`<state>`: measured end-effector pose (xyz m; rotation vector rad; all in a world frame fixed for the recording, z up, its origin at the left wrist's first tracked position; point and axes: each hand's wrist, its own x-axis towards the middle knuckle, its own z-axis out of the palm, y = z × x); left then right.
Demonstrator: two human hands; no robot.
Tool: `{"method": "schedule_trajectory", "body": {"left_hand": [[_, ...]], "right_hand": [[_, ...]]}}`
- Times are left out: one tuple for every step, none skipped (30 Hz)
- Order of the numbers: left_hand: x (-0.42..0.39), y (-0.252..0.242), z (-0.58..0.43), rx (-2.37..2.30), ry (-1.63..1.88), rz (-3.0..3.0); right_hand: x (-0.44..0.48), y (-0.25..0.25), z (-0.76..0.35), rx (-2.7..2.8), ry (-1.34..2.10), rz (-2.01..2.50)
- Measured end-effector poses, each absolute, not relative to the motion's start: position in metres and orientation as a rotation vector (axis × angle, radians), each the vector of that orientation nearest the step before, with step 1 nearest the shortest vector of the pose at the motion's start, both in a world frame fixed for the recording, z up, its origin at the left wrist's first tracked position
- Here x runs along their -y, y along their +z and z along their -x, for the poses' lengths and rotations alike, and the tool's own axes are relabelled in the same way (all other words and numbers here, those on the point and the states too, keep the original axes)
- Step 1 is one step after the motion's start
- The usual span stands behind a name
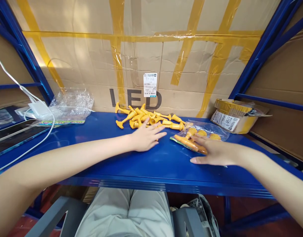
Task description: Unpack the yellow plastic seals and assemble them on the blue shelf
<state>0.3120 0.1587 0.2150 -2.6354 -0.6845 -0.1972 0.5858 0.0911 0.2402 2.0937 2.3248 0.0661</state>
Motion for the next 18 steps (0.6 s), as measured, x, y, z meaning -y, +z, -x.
{"method": "schedule_trajectory", "body": {"left_hand": [[-0.167,0.216,-0.298,0.746,-0.158,2.615],[-0.176,0.216,-0.287,0.807,-0.112,2.606],[-0.184,0.216,-0.276,0.860,-0.072,2.609],[-0.192,0.217,-0.268,0.905,-0.046,2.616],[-0.199,0.217,-0.261,0.923,-0.048,2.622],[-0.205,0.217,-0.255,0.919,-0.064,2.631],[-0.209,0.218,-0.251,0.911,-0.083,2.645],[-0.210,0.218,-0.248,0.903,-0.107,2.662],[-0.210,0.219,-0.246,0.897,-0.131,2.685],[-0.208,0.220,-0.246,0.899,-0.157,2.714],[-0.205,0.222,-0.247,0.912,-0.187,2.747],[-0.201,0.224,-0.249,0.932,-0.222,2.781],[-0.197,0.226,-0.253,0.960,-0.267,2.816],[-0.193,0.227,-0.259,0.993,-0.322,2.851],[-0.189,0.229,-0.266,1.021,-0.390,2.889],[-0.186,0.229,-0.275,1.054,-0.479,2.929],[-0.184,0.230,-0.285,1.083,-0.580,2.995],[-0.183,0.230,-0.297,1.144,-0.721,3.070]], "right_hand": [[-0.084,0.233,-0.581,-2.339,0.015,-1.997],[-0.080,0.227,-0.577,-2.316,0.080,-2.005],[-0.077,0.222,-0.573,-2.276,0.165,-2.017],[-0.075,0.218,-0.570,-2.238,0.274,-2.028],[-0.076,0.215,-0.567,-2.198,0.364,-2.030],[-0.077,0.214,-0.567,-2.163,0.428,-2.018],[-0.079,0.214,-0.567,-2.138,0.462,-2.000],[-0.081,0.215,-0.568,-2.117,0.480,-1.993],[-0.084,0.216,-0.570,-2.101,0.503,-2.003],[-0.087,0.219,-0.572,-2.092,0.536,-2.027],[-0.090,0.221,-0.574,-2.092,0.576,-2.062],[-0.093,0.224,-0.577,-2.104,0.614,-2.103],[-0.096,0.228,-0.579,-2.122,0.649,-2.149],[-0.099,0.231,-0.580,-2.143,0.678,-2.200],[-0.101,0.234,-0.581,-2.165,0.699,-2.252],[-0.104,0.236,-0.582,-2.195,0.715,-2.302],[-0.106,0.239,-0.582,-2.233,0.733,-2.345],[-0.108,0.241,-0.582,-2.284,0.754,-2.380]]}}
